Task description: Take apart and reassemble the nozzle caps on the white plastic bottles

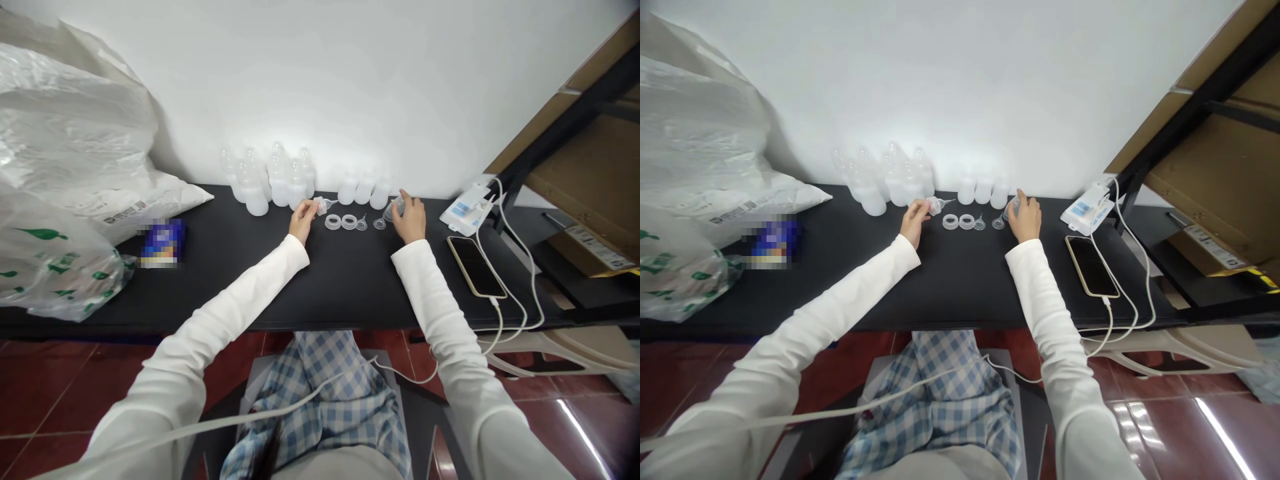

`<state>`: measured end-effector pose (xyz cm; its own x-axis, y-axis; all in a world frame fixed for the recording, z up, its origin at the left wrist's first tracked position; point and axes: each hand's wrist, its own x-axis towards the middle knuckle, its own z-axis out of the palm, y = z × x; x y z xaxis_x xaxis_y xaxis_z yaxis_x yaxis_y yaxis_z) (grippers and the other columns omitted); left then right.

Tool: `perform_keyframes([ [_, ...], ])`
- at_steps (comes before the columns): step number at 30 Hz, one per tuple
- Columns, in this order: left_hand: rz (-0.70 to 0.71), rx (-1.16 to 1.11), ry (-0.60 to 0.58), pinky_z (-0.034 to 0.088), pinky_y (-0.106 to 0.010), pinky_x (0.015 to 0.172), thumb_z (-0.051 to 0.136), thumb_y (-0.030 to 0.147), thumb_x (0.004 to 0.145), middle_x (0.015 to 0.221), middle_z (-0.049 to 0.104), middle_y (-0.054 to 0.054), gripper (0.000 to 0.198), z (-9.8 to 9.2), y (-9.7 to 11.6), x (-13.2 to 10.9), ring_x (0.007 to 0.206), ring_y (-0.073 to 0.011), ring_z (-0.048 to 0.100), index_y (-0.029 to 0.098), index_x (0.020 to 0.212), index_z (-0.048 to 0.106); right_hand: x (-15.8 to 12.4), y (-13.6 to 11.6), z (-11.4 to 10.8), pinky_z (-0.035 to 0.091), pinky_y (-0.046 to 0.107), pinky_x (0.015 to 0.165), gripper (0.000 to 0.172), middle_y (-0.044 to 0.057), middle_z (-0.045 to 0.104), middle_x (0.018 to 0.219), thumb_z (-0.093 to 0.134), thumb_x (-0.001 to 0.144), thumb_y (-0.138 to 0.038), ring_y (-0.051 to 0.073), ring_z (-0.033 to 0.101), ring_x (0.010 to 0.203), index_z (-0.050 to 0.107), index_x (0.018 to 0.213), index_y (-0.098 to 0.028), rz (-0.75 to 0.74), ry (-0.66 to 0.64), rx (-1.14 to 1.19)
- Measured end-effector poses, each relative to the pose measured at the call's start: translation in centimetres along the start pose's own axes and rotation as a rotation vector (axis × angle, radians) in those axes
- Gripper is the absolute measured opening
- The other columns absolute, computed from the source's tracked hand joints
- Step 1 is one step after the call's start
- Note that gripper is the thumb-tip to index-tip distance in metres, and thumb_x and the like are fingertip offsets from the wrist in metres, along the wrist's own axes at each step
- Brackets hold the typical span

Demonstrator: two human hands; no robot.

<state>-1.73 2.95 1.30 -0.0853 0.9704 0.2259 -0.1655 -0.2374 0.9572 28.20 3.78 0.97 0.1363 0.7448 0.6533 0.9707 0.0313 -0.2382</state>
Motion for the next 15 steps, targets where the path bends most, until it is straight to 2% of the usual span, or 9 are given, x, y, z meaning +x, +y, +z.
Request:
perform_keyframes([
  [2,-0.014,-0.012,-0.021,0.051,-0.024,0.080,0.070,0.057,0.080,0.092,0.070,-0.002,0.038,0.1,0.0,-0.1,0.097,-0.0157,0.066,0.021,0.078,0.056,0.0,0.0,0.2,0.049,0.048,0.089,0.055,0.017,0.059,0.101,0.043,0.096,-0.040,0.031,0.057,0.097,0.055,0.141,-0.011,-0.006,0.001,-0.010],
  [5,-0.064,-0.073,-0.073,0.054,-0.026,0.081,0.074,0.055,0.077,0.091,0.070,-0.002,0.039,0.3,-0.2,-0.2,0.094,-0.0150,0.067,0.021,0.081,0.057,0.0,-0.4,-0.3,0.047,0.049,0.089,0.056,0.016,0.057,0.103,0.039,0.099,-0.042,0.030,0.057,0.097,0.052,0.145,-0.013,0.009,0.025,-0.019],
  [9,-0.103,-0.121,-0.112,0.057,-0.030,0.083,0.083,0.046,0.071,0.086,0.069,-0.001,0.041,0.6,-0.4,-0.5,0.086,-0.0143,0.069,0.019,0.081,0.054,-0.5,-2.8,-1.9,0.044,0.051,0.095,0.054,0.017,0.056,0.111,0.032,0.102,-0.043,0.031,0.056,0.106,0.051,0.144,-0.016,-0.022,0.036,0.047],
  [12,-0.086,-0.140,-0.141,0.057,-0.034,0.085,0.085,0.044,0.068,0.092,0.071,-0.003,0.046,0.7,-0.5,-0.8,0.090,-0.0164,0.070,0.021,0.090,0.052,-1.5,-5.7,-2.6,0.044,0.051,0.099,0.047,0.014,0.059,0.112,0.034,0.103,-0.043,0.029,0.057,0.108,0.054,0.138,-0.019,-0.249,-0.095,0.224],
  [15,-0.028,-0.141,-0.205,0.056,-0.036,0.090,0.086,0.046,0.066,0.102,0.072,-0.006,0.055,0.8,-0.3,-1.1,0.101,-0.0200,0.070,0.022,0.102,0.054,-2.5,-8.2,-2.5,0.046,0.047,0.098,0.042,0.012,0.062,0.109,0.043,0.101,-0.044,0.027,0.059,0.105,0.057,0.132,-0.020,-0.463,-0.229,0.377],
])
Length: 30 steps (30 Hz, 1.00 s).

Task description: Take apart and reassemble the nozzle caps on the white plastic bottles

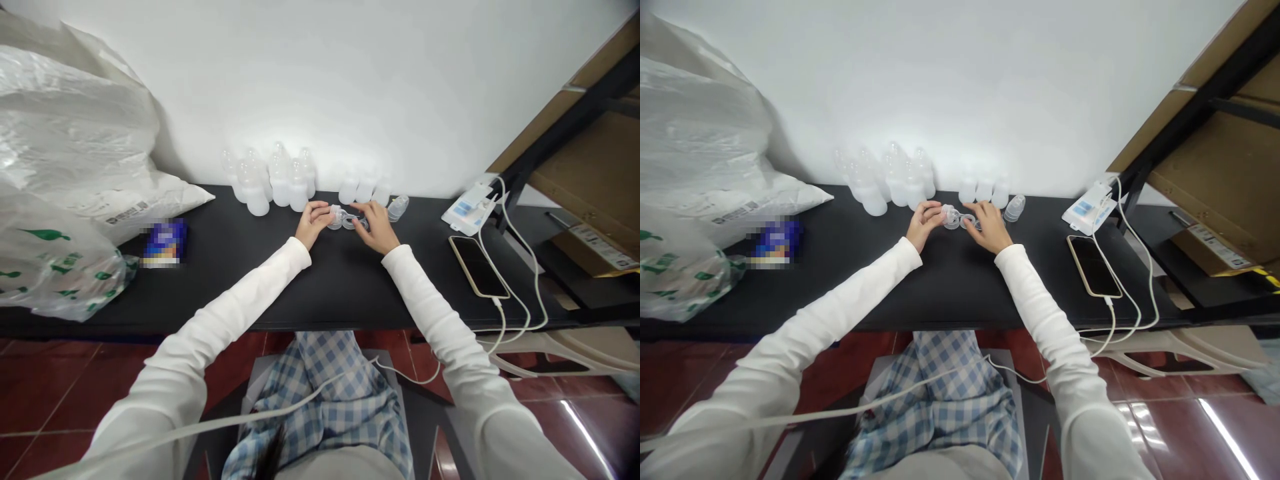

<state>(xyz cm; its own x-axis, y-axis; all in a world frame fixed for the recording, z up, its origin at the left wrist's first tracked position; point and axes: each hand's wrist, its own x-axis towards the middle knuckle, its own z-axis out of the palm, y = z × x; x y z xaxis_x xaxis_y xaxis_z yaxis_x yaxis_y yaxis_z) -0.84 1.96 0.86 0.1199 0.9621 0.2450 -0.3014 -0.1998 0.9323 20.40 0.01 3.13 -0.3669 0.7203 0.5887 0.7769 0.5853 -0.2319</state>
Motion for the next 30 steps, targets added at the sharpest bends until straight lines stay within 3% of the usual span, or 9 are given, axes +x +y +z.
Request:
perform_keyframes([
  [3,0.049,0.030,-0.079,0.054,-0.038,0.097,0.085,0.050,0.066,0.116,0.071,-0.010,0.060,0.2,0.5,-0.3,0.112,-0.0226,0.068,0.023,0.111,0.057,0.1,-1.1,1.1,0.051,0.041,0.090,0.035,0.011,0.063,0.104,0.045,0.100,-0.042,0.024,0.061,0.097,0.058,0.124,-0.020,-0.056,0.012,0.141],
  [9,0.113,0.093,-0.209,0.052,-0.037,0.100,0.082,0.058,0.070,0.126,0.068,-0.012,0.059,0.6,1.4,-0.9,0.114,-0.0234,0.067,0.023,0.113,0.062,-0.3,-1.6,2.2,0.054,0.033,0.076,0.027,0.008,0.063,0.101,0.053,0.095,-0.041,0.018,0.061,0.083,0.054,0.112,-0.020,0.011,0.085,0.350],
  [16,0.091,0.153,-0.209,0.053,-0.034,0.096,0.078,0.060,0.073,0.120,0.069,-0.010,0.055,0.6,1.4,-1.0,0.107,-0.0213,0.068,0.024,0.112,0.065,0.0,-2.2,2.4,0.052,0.030,0.068,0.020,0.001,0.061,0.083,0.054,0.092,-0.042,0.014,0.055,0.068,0.054,0.099,-0.023,0.093,0.121,0.407],
  [20,0.094,0.181,-0.207,0.052,-0.028,0.086,0.070,0.059,0.082,0.102,0.070,-0.005,0.047,0.9,0.9,-1.2,0.091,-0.0159,0.067,0.023,0.111,0.066,0.1,-2.1,2.2,0.052,0.028,0.067,0.014,0.000,0.059,0.079,0.052,0.092,-0.037,0.013,0.054,0.067,0.055,0.091,-0.023,0.075,0.132,0.369],
  [26,0.016,0.260,-0.046,0.044,-0.023,0.061,0.061,0.058,0.090,0.067,0.059,0.002,0.039,0.6,0.4,-0.8,0.059,-0.0100,0.052,0.020,0.080,0.062,0.2,-0.9,1.3,0.052,0.031,0.075,0.013,0.003,0.064,0.087,0.052,0.093,-0.033,0.017,0.059,0.078,0.059,0.098,-0.023,-0.059,0.011,0.208],
  [30,-0.068,0.283,0.188,0.040,-0.024,0.057,0.060,0.052,0.092,0.059,0.053,0.004,0.036,-0.7,0.0,0.6,0.053,-0.0104,0.050,0.021,0.074,0.056,0.3,1.5,-0.5,0.050,0.039,0.083,0.016,0.007,0.064,0.090,0.053,0.094,-0.033,0.023,0.060,0.086,0.060,0.100,-0.020,0.088,0.105,-0.088],
])
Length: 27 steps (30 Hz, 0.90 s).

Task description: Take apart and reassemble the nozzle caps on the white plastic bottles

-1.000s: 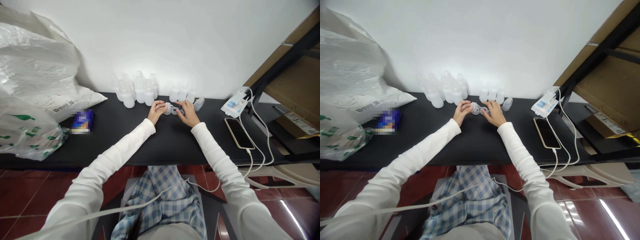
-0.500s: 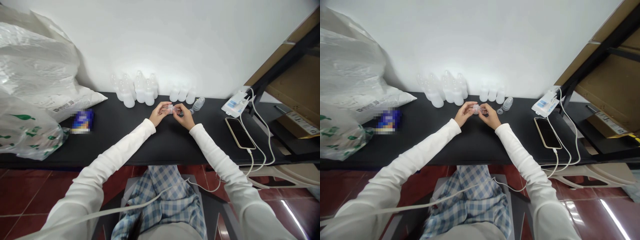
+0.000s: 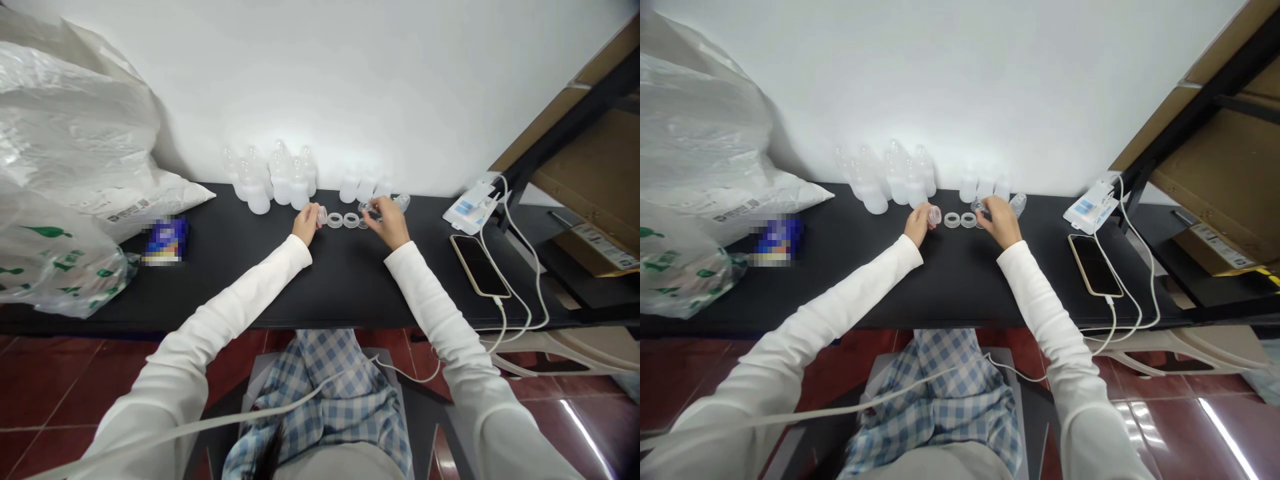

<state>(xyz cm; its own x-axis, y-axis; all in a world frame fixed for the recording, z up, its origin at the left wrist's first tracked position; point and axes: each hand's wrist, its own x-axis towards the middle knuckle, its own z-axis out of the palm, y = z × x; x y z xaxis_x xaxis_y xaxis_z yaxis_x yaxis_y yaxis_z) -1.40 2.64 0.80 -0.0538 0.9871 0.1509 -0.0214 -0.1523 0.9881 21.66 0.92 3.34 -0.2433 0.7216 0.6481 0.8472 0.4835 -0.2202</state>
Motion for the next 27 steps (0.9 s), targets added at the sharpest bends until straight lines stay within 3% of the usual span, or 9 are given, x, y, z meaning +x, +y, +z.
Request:
perform_keyframes([
  [4,-0.030,0.052,0.145,0.045,-0.024,0.067,0.071,0.036,0.085,0.073,0.059,0.003,0.022,-0.5,-0.9,1.1,0.065,-0.0108,0.058,0.022,0.084,0.054,0.2,1.5,-1.1,0.045,0.048,0.092,0.030,0.017,0.063,0.111,0.046,0.094,-0.023,0.032,0.058,0.105,0.061,0.118,-0.016,0.129,-0.017,-0.256],
  [6,-0.016,0.090,0.176,0.047,-0.024,0.073,0.076,0.028,0.078,0.087,0.060,0.001,0.028,-0.4,-1.3,1.2,0.071,-0.0100,0.059,0.021,0.090,0.052,0.1,1.6,-1.0,0.043,0.052,0.094,0.033,0.020,0.061,0.116,0.046,0.092,-0.020,0.035,0.056,0.109,0.063,0.120,-0.014,0.143,-0.066,-0.307],
  [10,0.043,0.168,0.159,0.050,-0.029,0.083,0.080,0.017,0.068,0.104,0.054,-0.003,0.040,-0.3,-1.8,0.9,0.084,-0.0125,0.058,0.021,0.094,0.050,-0.4,1.5,-0.1,0.035,0.063,0.103,0.030,0.021,0.057,0.128,0.048,0.088,-0.016,0.038,0.049,0.120,0.067,0.113,-0.015,0.119,-0.111,-0.341],
  [14,0.147,0.346,0.089,0.044,-0.041,0.100,0.076,0.012,0.069,0.105,0.055,-0.006,0.034,-0.6,-1.8,0.6,0.102,-0.0218,0.057,0.021,0.092,0.053,-0.8,1.7,0.6,0.026,0.070,0.109,0.028,0.018,0.057,0.131,0.052,0.085,-0.015,0.039,0.044,0.128,0.071,0.106,-0.020,0.074,-0.115,-0.333],
  [17,0.151,0.470,0.036,0.037,-0.046,0.107,0.074,0.010,0.070,0.107,0.059,-0.007,0.031,-0.9,-1.8,0.6,0.108,-0.0255,0.055,0.021,0.090,0.053,-0.7,1.6,0.6,0.027,0.069,0.109,0.033,0.017,0.056,0.132,0.051,0.087,-0.015,0.038,0.044,0.128,0.071,0.112,-0.021,0.078,-0.098,-0.340],
  [21,0.140,0.510,0.000,0.038,-0.044,0.105,0.071,0.010,0.072,0.110,0.061,-0.008,0.029,-1.1,-2.1,0.7,0.107,-0.0253,0.055,0.021,0.093,0.054,-0.4,0.8,0.0,0.032,0.063,0.104,0.039,0.020,0.054,0.133,0.045,0.090,-0.015,0.037,0.047,0.122,0.066,0.123,-0.017,0.148,-0.035,-0.364],
  [27,0.099,0.598,-0.018,0.045,-0.041,0.100,0.066,0.008,0.077,0.120,0.065,-0.011,0.033,-1.1,-2.1,0.8,0.110,-0.0250,0.057,0.020,0.105,0.054,-0.2,-0.4,-0.4,0.037,0.052,0.095,0.034,0.017,0.058,0.116,0.040,0.093,-0.015,0.032,0.051,0.107,0.067,0.114,-0.017,0.137,0.016,-0.287],
])
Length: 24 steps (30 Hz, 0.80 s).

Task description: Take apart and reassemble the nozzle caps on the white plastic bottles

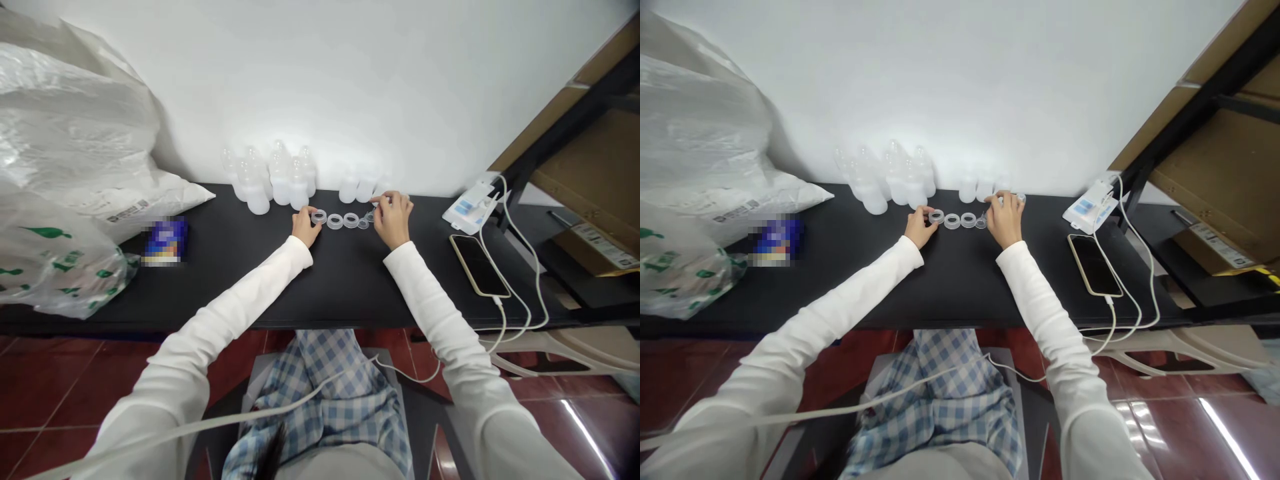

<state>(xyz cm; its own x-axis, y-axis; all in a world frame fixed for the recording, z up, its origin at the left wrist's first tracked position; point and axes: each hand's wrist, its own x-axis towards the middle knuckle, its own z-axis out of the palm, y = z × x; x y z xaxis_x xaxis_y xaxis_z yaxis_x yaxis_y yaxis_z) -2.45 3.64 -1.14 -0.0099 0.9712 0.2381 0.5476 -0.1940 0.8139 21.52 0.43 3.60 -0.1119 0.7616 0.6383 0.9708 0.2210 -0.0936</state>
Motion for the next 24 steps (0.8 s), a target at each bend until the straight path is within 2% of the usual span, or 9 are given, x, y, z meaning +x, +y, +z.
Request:
perform_keyframes([
  [4,0.013,-0.047,0.007,0.050,-0.040,0.097,0.064,0.004,0.077,0.123,0.065,-0.014,0.037,0.2,-0.3,0.3,0.104,-0.0233,0.062,0.018,0.110,0.053,-0.3,-0.7,0.3,0.041,0.042,0.090,0.030,0.013,0.060,0.100,0.043,0.093,-0.012,0.027,0.052,0.097,0.070,0.103,-0.017,-0.171,-0.111,0.097],
  [7,0.045,-0.107,0.049,0.053,-0.041,0.096,0.064,0.004,0.076,0.123,0.064,-0.013,0.039,0.6,-0.8,0.5,0.100,-0.0212,0.064,0.019,0.110,0.053,-0.5,-1.4,0.8,0.043,0.038,0.085,0.030,0.011,0.061,0.091,0.043,0.093,-0.012,0.025,0.052,0.089,0.071,0.102,-0.015,-0.306,-0.182,0.099],
  [10,0.064,-0.117,0.100,0.053,-0.043,0.096,0.061,0.005,0.075,0.120,0.059,-0.012,0.037,1.0,-1.2,0.6,0.102,-0.0215,0.062,0.019,0.108,0.052,-0.8,-2.2,1.3,0.042,0.039,0.080,0.031,0.013,0.063,0.091,0.043,0.094,-0.013,0.026,0.052,0.088,0.071,0.107,-0.012,-0.394,-0.223,0.036],
  [13,0.114,-0.055,0.162,0.049,-0.049,0.103,0.058,0.004,0.075,0.118,0.055,-0.014,0.033,0.7,-0.9,0.6,0.112,-0.0266,0.058,0.019,0.104,0.052,-0.9,-2.6,1.7,0.043,0.040,0.079,0.032,0.015,0.065,0.097,0.042,0.096,-0.014,0.028,0.053,0.091,0.071,0.108,-0.011,-0.446,-0.250,0.008],
  [16,0.153,0.010,0.344,0.039,-0.058,0.110,0.057,0.003,0.073,0.119,0.051,-0.016,0.035,-0.1,-0.2,0.6,0.122,-0.0337,0.051,0.019,0.104,0.051,-1.1,-2.7,2.0,0.046,0.042,0.083,0.032,0.016,0.067,0.102,0.041,0.096,-0.014,0.028,0.055,0.092,0.070,0.108,-0.012,-0.457,-0.263,0.052],
  [19,0.105,0.046,0.558,0.033,-0.063,0.113,0.059,0.004,0.069,0.125,0.047,-0.018,0.043,-1.3,0.6,0.8,0.129,-0.0384,0.047,0.019,0.108,0.048,-1.2,-2.7,2.2,0.050,0.044,0.089,0.032,0.017,0.068,0.109,0.040,0.095,-0.012,0.028,0.058,0.095,0.068,0.111,-0.012,-0.451,-0.264,0.145],
  [24,-0.010,0.104,0.731,0.024,-0.060,0.120,0.058,0.004,0.066,0.146,0.035,-0.021,0.061,-3.8,1.3,1.3,0.143,-0.0378,0.036,0.017,0.124,0.041,-1.5,-2.8,2.6,0.053,0.046,0.099,0.039,0.014,0.069,0.124,0.039,0.092,-0.008,0.028,0.063,0.112,0.062,0.123,-0.016,-0.403,-0.285,0.332],
])
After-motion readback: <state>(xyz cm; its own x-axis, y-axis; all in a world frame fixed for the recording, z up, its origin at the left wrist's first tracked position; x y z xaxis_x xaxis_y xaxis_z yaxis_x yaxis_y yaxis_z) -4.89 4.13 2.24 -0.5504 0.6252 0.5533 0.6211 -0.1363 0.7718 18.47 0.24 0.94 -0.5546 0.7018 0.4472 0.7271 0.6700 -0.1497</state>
